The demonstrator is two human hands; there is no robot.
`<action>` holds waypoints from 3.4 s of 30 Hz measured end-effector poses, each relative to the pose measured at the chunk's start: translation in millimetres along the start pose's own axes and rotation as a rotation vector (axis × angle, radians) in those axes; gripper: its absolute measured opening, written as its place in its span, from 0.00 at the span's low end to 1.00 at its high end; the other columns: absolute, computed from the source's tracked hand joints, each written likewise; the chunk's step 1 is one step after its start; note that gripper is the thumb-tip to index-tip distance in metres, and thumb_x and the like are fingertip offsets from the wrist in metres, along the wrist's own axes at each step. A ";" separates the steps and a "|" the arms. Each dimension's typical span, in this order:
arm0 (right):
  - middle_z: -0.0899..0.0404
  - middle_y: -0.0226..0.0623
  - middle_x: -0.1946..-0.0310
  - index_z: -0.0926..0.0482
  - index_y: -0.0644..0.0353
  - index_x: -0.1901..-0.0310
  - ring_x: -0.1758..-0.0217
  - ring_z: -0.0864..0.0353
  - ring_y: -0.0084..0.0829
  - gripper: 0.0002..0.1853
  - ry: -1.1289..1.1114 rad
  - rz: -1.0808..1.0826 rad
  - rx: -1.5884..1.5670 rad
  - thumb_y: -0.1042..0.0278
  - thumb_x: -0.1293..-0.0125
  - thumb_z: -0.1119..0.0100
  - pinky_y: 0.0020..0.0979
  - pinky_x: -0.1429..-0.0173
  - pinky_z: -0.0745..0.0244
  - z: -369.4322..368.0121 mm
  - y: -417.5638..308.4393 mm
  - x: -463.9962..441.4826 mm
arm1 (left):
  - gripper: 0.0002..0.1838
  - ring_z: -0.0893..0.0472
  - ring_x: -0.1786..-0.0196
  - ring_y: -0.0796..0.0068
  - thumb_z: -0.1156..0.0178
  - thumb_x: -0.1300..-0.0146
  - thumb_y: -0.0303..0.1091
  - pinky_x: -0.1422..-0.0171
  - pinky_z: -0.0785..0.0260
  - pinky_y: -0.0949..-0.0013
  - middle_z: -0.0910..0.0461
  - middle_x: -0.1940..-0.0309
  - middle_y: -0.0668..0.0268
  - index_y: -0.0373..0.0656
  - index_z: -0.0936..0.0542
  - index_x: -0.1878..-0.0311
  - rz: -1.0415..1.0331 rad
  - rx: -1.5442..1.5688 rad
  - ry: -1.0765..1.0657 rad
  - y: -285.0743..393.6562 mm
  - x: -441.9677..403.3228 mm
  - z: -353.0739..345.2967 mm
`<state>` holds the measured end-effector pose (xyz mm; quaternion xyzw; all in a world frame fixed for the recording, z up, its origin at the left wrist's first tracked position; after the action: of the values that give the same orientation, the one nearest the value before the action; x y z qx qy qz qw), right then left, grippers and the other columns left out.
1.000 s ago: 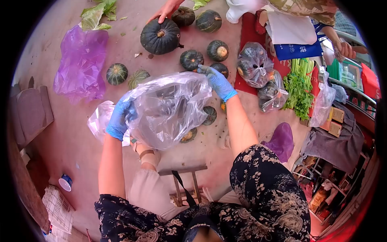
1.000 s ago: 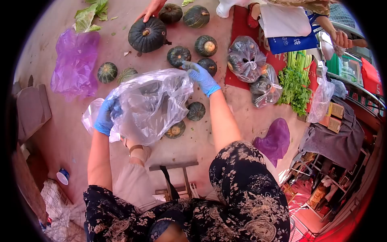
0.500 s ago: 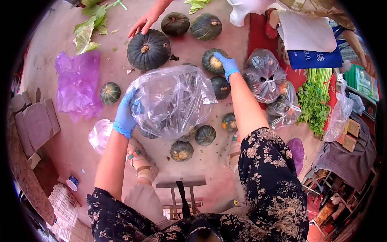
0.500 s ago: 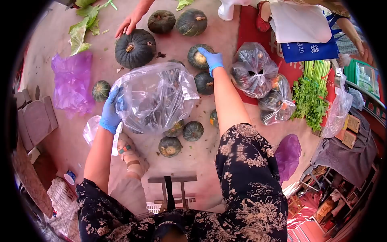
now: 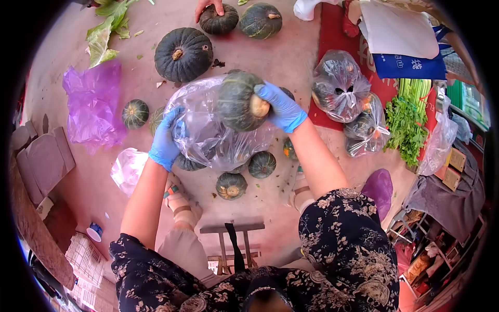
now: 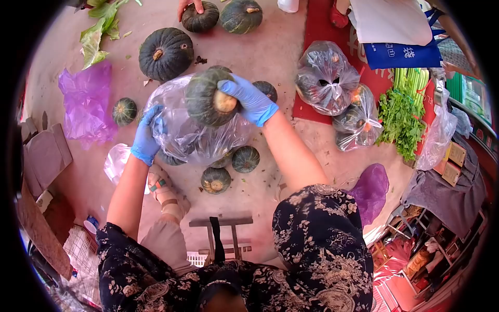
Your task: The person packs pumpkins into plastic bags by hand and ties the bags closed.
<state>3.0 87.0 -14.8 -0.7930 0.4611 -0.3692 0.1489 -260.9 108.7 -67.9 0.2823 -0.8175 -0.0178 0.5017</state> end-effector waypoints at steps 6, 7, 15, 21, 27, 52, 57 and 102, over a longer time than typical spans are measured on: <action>0.24 0.36 0.54 0.29 0.66 0.48 0.51 0.26 0.27 0.31 0.418 0.110 0.291 0.59 0.50 0.29 0.28 0.45 0.31 -14.9 90.3 -44.5 | 0.13 0.24 0.69 0.82 0.45 0.37 0.39 0.67 0.30 0.77 0.22 0.63 0.71 0.44 0.23 0.53 0.015 -0.036 0.022 8.7 24.4 -3.7; 0.24 0.40 0.55 0.30 0.67 0.48 0.51 0.26 0.29 0.33 0.491 0.171 0.306 0.57 0.52 0.28 0.30 0.46 0.30 -7.8 92.6 -59.3 | 0.15 0.24 0.70 0.81 0.47 0.35 0.40 0.71 0.30 0.77 0.21 0.66 0.70 0.41 0.24 0.51 0.047 0.016 -0.239 12.5 6.8 19.9; 0.26 0.53 0.51 0.29 0.67 0.50 0.48 0.25 0.45 0.42 0.651 0.349 1.348 0.40 0.59 0.30 0.40 0.44 0.31 -19.7 54.1 -101.0 | 0.18 0.29 0.75 0.81 0.50 0.33 0.37 0.68 0.32 0.77 0.24 0.71 0.69 0.39 0.29 0.44 -0.023 0.146 -0.556 67.2 -49.3 -5.6; 0.27 0.46 0.49 0.29 0.61 0.47 0.45 0.30 0.49 0.34 0.360 0.278 1.759 0.44 0.50 0.37 0.41 0.41 0.35 -52.3 57.4 -81.2 | 0.17 0.34 0.79 0.85 0.49 0.33 0.37 0.74 0.40 0.82 0.33 0.80 0.73 0.39 0.26 0.46 -0.248 -0.126 0.010 60.6 -19.5 -10.7; 0.27 0.46 0.65 0.30 0.67 0.53 0.58 0.29 0.49 0.29 0.021 0.383 1.584 0.51 0.49 0.36 0.40 0.50 0.31 -90.8 130.4 45.9 | 0.17 0.33 0.81 0.83 0.47 0.36 0.42 0.76 0.42 0.78 0.31 0.83 0.74 0.43 0.24 0.49 -0.269 -0.256 -0.031 59.5 -10.7 23.4; 0.30 0.36 0.44 0.41 0.57 0.36 0.41 0.30 0.32 0.44 -0.117 -0.316 -0.337 0.58 0.54 0.29 0.35 0.36 0.35 -81.3 130.9 13.7 | 0.21 0.41 0.85 0.88 0.52 0.35 0.31 0.79 0.46 0.80 0.31 0.83 0.71 0.37 0.33 0.39 -0.086 -0.060 -0.242 82.2 46.9 -6.4; 0.28 0.37 0.44 0.33 0.56 0.40 0.40 0.30 0.35 0.33 -0.216 -0.099 -0.429 0.59 0.48 0.33 0.41 0.36 0.34 -51.3 71.2 -8.7 | 0.08 0.38 0.86 0.84 0.54 0.35 0.29 0.81 0.44 0.78 0.28 0.82 0.69 0.35 0.27 0.63 0.207 0.150 -0.191 59.0 63.2 -19.6; 0.38 0.21 0.84 0.22 0.58 0.66 0.84 0.42 0.17 0.15 0.507 0.413 0.874 0.58 0.32 0.55 0.23 0.78 0.45 -23.3 -72.0 10.8 | 0.07 0.34 0.80 0.80 0.54 0.36 0.30 0.65 0.35 0.72 0.29 0.78 0.68 0.37 0.28 0.62 0.000 0.037 -0.263 66.3 76.9 -127.0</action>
<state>34.2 118.6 47.4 -0.4366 0.4322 -0.6691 0.4181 -210.8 159.7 78.1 0.2868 -0.8764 -0.0397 0.3849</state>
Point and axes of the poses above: each hand's wrist, its own x-axis away from the middle knuckle, its own z-axis out of the back of the hand, y = z × x, the point moved 4 cm from there along -x, towards the middle knuckle
